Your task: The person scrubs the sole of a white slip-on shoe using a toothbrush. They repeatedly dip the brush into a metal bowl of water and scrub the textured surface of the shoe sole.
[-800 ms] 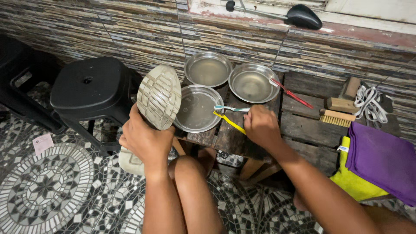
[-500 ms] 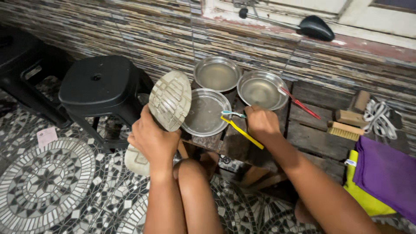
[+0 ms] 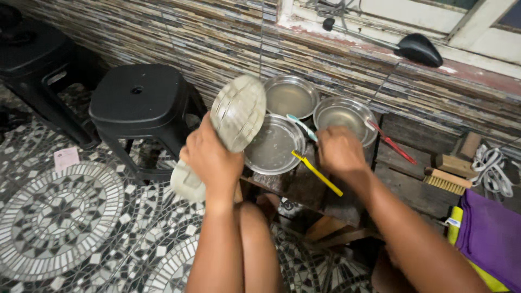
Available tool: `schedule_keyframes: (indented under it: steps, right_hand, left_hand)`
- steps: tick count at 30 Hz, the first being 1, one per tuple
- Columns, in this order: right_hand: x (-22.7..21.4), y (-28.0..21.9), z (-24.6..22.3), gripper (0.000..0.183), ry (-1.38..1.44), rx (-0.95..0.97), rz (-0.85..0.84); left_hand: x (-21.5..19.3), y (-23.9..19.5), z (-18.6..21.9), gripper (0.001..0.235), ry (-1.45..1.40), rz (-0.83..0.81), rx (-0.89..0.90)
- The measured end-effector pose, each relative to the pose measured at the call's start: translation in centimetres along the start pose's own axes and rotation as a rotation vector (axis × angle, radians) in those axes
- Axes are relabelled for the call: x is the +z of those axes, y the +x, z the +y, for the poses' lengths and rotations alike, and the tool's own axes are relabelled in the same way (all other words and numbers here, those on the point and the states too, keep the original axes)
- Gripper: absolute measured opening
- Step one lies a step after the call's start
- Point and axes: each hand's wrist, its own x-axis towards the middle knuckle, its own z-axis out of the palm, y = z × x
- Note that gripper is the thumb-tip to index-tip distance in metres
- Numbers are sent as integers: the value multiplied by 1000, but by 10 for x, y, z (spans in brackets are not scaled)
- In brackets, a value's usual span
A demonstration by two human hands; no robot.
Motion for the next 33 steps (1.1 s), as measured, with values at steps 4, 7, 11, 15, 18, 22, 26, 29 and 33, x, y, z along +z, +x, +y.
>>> schedule_keyframes:
  steps: [4, 7, 11, 15, 18, 22, 26, 29, 33]
  right_hand:
    - [-60, 29, -12, 28, 78, 95, -201]
    - [-62, 56, -8, 23, -3, 120, -214]
    - [-31, 101, 13, 27, 44, 186, -259]
    - [-28, 129, 7, 27, 37, 212, -326]
    - [-11, 143, 7, 25, 48, 314, -348]
    - [-9, 139, -2, 23, 116, 286, -424]
    - [-10, 141, -2, 28, 208, 340, -371]
    - [-19, 129, -8, 29, 225, 368, -415]
    - [-7, 130, 5, 27, 317, 404, -351]
  left_hand:
    - [-3, 29, 42, 74, 17, 101, 89]
    - [20, 54, 56, 70, 35, 184, 140]
    - [61, 74, 57, 71, 14, 168, 104]
    - [81, 78, 56, 70, 4, 148, 164]
    - [80, 66, 50, 74, -35, 44, 156]
    - [85, 63, 47, 68, -39, 39, 157]
    - [79, 66, 45, 70, -55, 3, 133]
    - [77, 62, 43, 74, -48, -44, 106]
    - [75, 61, 41, 72, -48, -40, 100]
